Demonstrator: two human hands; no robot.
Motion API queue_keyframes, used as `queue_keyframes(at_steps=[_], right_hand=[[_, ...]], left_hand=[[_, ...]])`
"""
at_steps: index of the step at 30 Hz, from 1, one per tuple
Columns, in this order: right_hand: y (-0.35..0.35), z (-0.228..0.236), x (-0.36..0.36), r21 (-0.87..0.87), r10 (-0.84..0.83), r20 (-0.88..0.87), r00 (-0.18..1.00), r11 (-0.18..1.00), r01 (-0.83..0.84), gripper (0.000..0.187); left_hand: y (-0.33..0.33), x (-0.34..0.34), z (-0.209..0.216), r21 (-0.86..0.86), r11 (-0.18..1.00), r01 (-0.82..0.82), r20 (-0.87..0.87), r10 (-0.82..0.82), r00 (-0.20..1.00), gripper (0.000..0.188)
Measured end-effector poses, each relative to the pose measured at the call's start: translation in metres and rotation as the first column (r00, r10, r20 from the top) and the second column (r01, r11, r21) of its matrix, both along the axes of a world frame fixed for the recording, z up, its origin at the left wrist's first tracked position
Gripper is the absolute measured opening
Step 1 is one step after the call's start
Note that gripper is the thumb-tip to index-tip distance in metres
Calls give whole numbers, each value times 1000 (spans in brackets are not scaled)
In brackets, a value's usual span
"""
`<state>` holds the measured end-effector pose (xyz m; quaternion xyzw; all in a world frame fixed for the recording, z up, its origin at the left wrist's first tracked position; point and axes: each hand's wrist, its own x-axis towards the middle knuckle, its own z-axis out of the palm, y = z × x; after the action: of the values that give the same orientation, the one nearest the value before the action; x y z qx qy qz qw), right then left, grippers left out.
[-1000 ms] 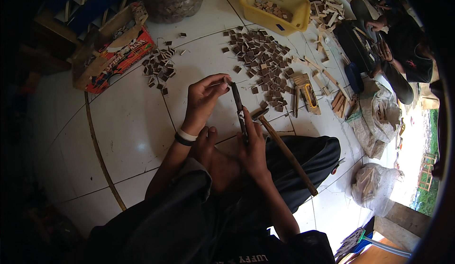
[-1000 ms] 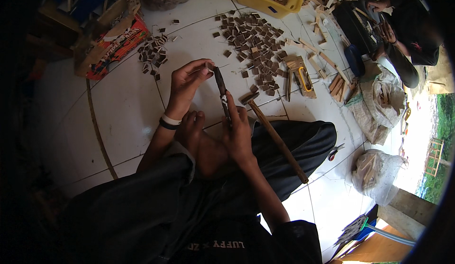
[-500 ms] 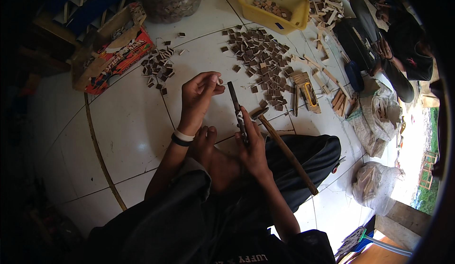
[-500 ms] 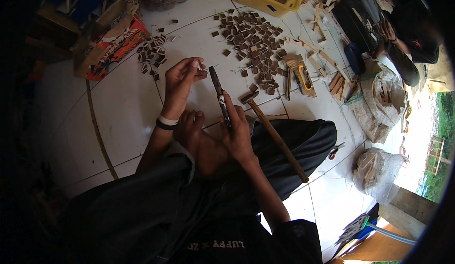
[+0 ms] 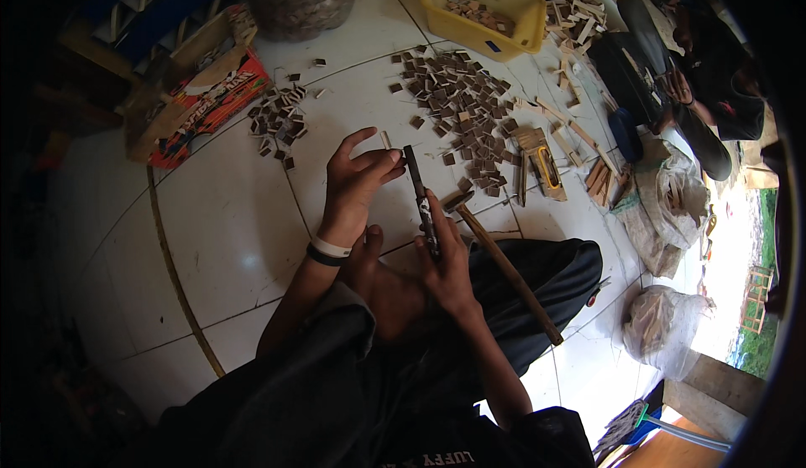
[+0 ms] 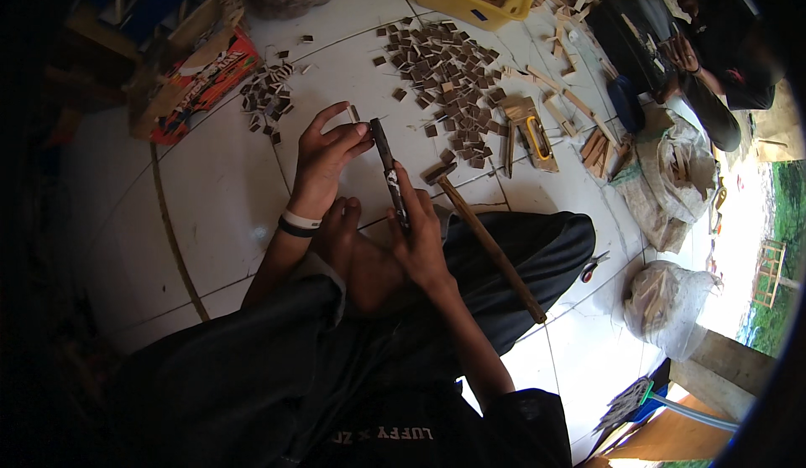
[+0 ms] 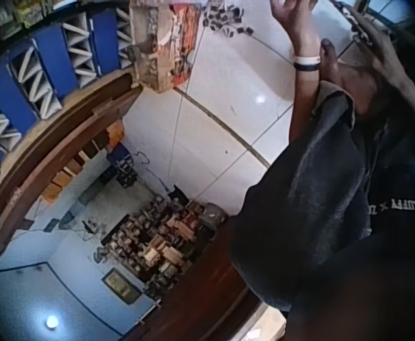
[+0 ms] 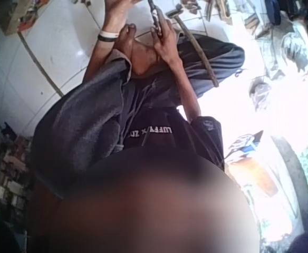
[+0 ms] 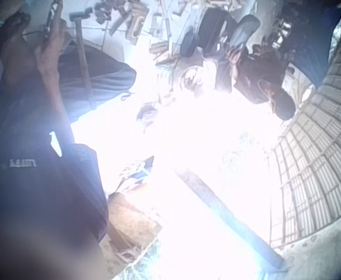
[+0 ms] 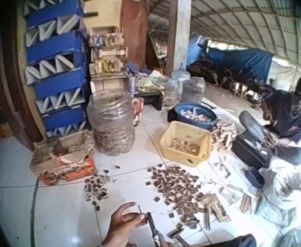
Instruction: The person sits on the floor and uses pliers to trim small rectangular wooden pieces one by one. They pick up each piece, adjust its position in the pliers, and clip off small bits before placing the finished piece into a growing pile on the floor.
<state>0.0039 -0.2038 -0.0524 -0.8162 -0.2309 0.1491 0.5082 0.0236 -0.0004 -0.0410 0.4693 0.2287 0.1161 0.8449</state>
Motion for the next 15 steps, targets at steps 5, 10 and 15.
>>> queue_keyframes(at_steps=[5,10,15], right_hand=[[1,-1,0,-5,4,12,1000,1000,-4,74],[1,0,0,-22,8,-10,1000,1000,-9,75],[2,1,-2,-2,38,-32,999,999,-38,76]], left_hand=[[2,0,0,-35,999,-20,-49,18,999,59],[-6,2,-5,2,993,-118,4,118,993,55],[-13,1,-2,227,953,-200,104,180,978,55]])
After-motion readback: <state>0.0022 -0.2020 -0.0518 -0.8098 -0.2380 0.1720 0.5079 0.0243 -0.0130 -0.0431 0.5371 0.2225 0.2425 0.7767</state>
